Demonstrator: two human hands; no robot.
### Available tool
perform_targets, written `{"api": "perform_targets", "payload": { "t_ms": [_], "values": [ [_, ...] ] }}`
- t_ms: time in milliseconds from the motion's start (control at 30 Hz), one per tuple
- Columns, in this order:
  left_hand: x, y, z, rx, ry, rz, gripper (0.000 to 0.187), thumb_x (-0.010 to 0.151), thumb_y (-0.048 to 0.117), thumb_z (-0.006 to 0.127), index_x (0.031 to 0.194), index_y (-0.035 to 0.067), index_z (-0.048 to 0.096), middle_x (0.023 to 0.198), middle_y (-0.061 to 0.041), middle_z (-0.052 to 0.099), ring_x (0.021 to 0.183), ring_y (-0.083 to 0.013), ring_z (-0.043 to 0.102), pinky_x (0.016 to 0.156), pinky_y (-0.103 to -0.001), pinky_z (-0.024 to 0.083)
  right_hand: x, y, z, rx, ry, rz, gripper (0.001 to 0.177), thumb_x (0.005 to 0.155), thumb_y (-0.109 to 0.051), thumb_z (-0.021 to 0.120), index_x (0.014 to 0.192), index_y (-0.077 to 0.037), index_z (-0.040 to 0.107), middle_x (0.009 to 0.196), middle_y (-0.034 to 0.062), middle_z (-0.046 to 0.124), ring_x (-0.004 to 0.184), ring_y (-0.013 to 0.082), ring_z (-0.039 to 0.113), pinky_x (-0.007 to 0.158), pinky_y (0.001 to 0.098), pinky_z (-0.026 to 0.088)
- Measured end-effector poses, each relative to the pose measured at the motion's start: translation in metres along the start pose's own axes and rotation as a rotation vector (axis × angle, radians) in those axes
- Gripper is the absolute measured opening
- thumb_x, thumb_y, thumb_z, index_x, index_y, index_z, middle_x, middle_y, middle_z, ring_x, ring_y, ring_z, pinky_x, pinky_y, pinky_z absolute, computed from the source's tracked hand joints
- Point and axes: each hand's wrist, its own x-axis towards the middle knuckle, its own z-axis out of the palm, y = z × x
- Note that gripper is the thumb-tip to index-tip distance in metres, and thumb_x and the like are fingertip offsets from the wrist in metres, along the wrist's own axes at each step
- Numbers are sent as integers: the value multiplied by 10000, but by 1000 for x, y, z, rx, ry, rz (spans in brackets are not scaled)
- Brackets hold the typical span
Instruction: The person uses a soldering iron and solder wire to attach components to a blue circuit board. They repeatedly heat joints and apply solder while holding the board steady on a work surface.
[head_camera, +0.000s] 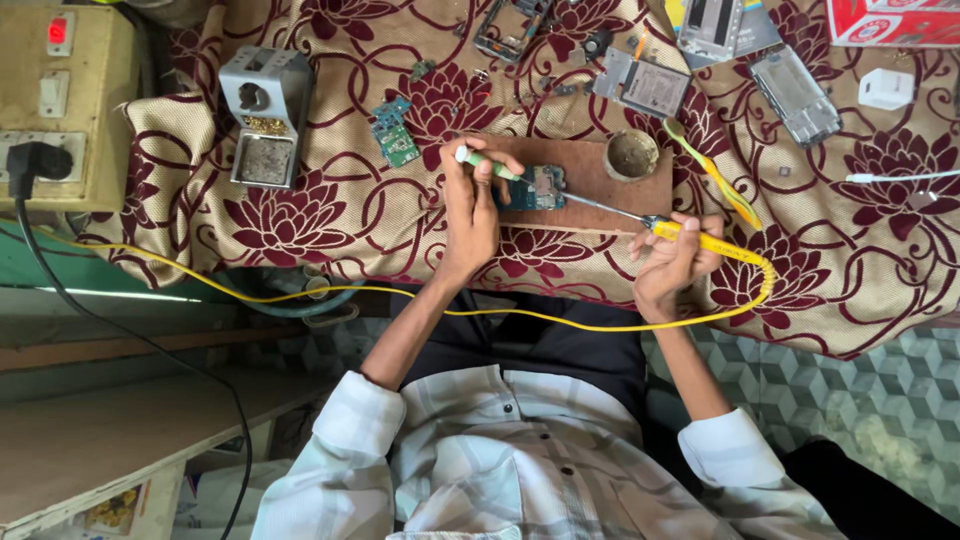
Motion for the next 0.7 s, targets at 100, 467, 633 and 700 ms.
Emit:
{"api": "perform_targets", "payload": {
  "t_ms": [100,467,633,700],
  "values": [
    [0,2,0,27,-9,17,207,1178,202,331,1316,50,359,1030,-110,688,704,-108,529,662,-257,461,-2,-2,3,-18,15,15,232,1113,-249,511,1065,-26,470,670,97,452,496,192,492,471,333,469],
    [-4,8,3,82,-23,-6,144,1155,119,344,1281,49,339,1068,-113,685,686,-100,493,661,-249,445,-7,5,1,-29,109,23,209,1089,-204,544,1025,-28,452,686,98,462,506,189,485,443,334,446],
    [-6,11,1,110,-48,11,163,1155,128,345,1280,24,348,1066,-127,692,653,-101,476,625,-253,429,-9,6,-1,-24,113,63,211,1086,-219,530,1028,-29,461,680,87,466,494,189,491,437,323,451],
    [-4,10,3,122,-40,29,167,1157,134,349,1278,20,348,1062,-126,696,645,-101,472,616,-253,424,-4,6,-1,-23,134,96,213,1097,-219,537,1044,-26,464,704,85,459,523,187,477,443,318,437]
  ]
}}
